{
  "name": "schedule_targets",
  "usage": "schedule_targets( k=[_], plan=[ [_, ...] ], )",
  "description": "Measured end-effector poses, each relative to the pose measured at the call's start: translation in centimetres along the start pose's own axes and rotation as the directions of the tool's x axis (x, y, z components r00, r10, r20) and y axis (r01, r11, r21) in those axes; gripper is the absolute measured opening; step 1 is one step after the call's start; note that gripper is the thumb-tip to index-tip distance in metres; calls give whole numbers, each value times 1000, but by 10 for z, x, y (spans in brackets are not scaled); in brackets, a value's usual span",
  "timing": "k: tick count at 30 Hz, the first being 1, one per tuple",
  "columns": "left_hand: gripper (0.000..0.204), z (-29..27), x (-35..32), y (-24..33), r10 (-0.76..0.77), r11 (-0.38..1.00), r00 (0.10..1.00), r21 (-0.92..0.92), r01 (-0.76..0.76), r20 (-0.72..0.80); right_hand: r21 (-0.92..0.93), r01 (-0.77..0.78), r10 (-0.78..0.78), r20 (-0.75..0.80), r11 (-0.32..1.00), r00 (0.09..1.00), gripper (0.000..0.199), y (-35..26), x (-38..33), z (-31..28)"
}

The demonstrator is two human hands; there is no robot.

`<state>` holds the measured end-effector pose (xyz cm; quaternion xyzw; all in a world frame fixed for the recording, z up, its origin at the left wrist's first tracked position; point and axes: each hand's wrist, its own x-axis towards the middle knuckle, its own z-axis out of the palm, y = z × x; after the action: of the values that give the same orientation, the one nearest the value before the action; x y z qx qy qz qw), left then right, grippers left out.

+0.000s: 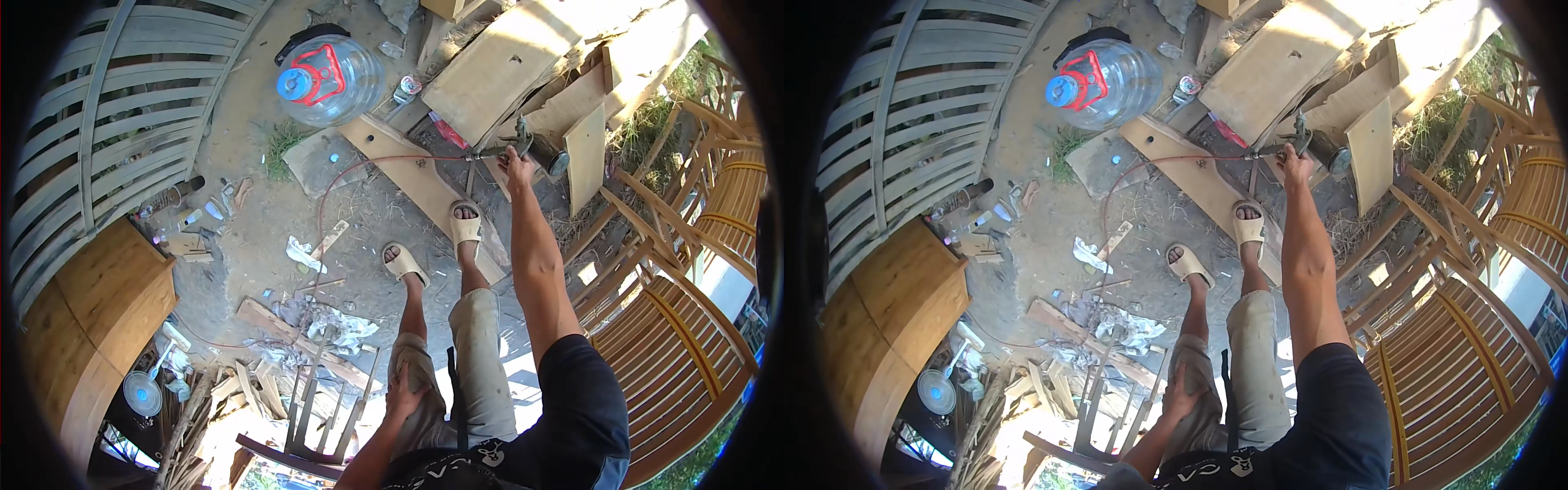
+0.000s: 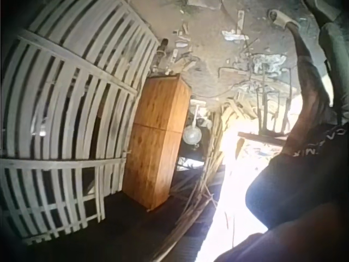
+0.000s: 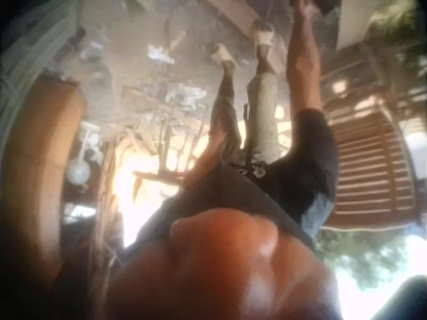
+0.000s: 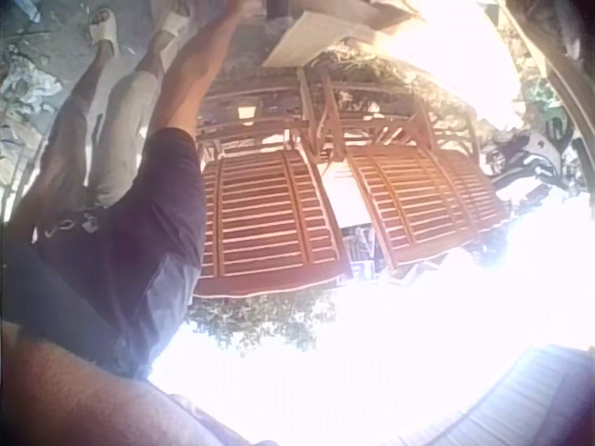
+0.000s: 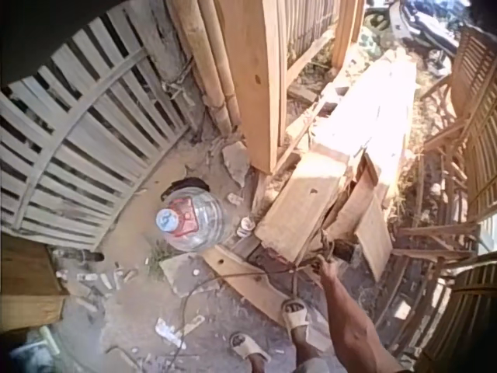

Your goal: The person uses a spray gun to apply a finish to wooden door frames, then mixes a dark liquid from a plastic bottle into the spray gun canister and continues spraying the frames.

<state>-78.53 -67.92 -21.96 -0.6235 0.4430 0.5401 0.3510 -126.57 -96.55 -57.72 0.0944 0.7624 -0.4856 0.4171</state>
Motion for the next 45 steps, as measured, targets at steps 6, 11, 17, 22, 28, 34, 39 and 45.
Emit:
schedule_targets(
  k=[6, 11, 17, 22, 28, 34, 39, 45],
  plan=[
    [100, -10, -24, 5, 131, 980, 974, -122, -155, -183, -511, 351, -348, 106, 785, 931, 36, -24, -151, -12],
    [72, -44, -31, 2, 387, 805, 649, -103, -584, -654, -442, 805, -538, 600, 395, 593, 23, -103, -343, -25],
    [70, -131, -162, -1, 125, 579, 463, -315, -752, -877, 318, 948, -318, 901, 16, -297, 19, -175, -608, 50],
    [60, -180, -179, -42, 110, 478, 137, -69, -875, -984, 561, 828, -62, 826, -6, -560, 19, -163, -772, 120],
    [35, -185, -248, -140, -331, 299, 91, -196, -934, -939, 766, 618, 228, 579, 178, -783, 21, -113, -949, 160],
    [33, -189, -279, -233, -488, 475, -154, -113, -873, -859, 444, 690, 605, 340, 571, -720, 42, -22, -1051, 194],
    [38, -183, -286, -269, -728, 110, -78, -4, -994, -681, 396, 725, 694, 249, 564, -675, 31, 50, -1113, 205],
    [36, -146, -279, -274, -911, -285, 101, 435, -854, -399, 522, 653, 800, -99, 548, -592, 32, 100, -1171, 169]
  ],
)
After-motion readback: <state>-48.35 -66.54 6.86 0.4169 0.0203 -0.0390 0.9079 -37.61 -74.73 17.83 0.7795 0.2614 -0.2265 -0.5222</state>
